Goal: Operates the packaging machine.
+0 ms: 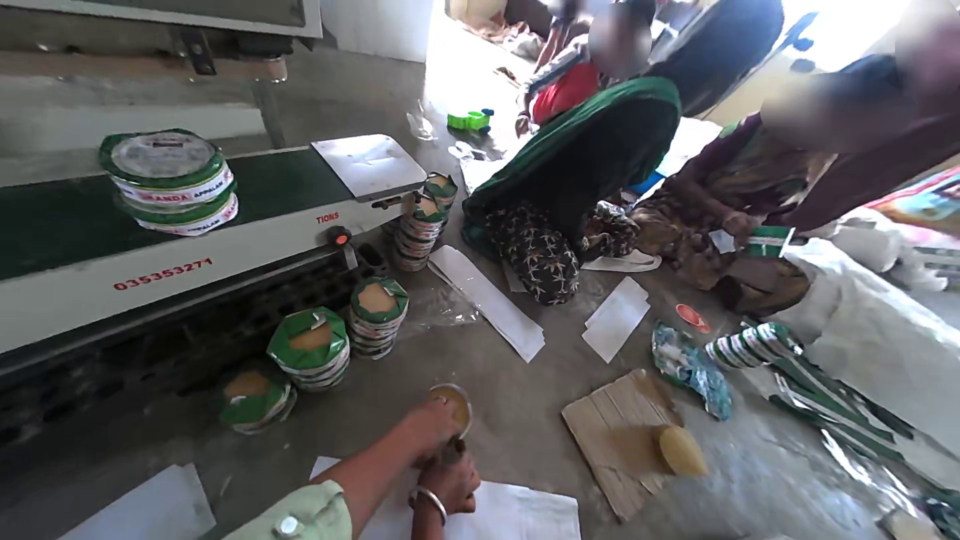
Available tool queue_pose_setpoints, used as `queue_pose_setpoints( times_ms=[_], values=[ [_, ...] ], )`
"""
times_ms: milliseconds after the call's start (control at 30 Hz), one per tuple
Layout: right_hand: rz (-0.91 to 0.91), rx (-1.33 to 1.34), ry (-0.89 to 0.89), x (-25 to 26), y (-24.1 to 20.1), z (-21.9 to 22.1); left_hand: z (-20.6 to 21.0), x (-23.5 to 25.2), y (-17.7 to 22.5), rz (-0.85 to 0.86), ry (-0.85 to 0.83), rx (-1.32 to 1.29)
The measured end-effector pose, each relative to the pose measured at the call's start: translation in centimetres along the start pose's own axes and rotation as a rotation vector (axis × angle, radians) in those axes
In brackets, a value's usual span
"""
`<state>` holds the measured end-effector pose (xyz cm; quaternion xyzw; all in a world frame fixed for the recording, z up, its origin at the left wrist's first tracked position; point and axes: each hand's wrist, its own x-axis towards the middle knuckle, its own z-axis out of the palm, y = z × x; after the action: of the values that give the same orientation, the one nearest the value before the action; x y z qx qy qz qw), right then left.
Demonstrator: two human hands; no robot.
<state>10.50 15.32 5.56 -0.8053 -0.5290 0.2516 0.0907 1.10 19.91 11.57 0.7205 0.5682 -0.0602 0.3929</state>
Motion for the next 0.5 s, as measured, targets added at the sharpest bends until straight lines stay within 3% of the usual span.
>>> queue_pose_setpoints(
  times_ms=[300, 367, 500],
  values=[
    [0.103, 0.193, 0.207, 0.2, 0.2, 1.0, 3.1, 0.4, -2.3, -0.028, 0.426, -0.15],
    [0.016, 0.211, 0.285, 0.4, 0.6, 1.2, 4.0, 0.5, -2.6, -0.021, 0.485, -0.128],
    [-0.328, 0.07, 0.497, 0.9, 1.5, 1.5, 4.6, 0.0, -2.4, -0.004, 0.463, -0.117]
  ],
)
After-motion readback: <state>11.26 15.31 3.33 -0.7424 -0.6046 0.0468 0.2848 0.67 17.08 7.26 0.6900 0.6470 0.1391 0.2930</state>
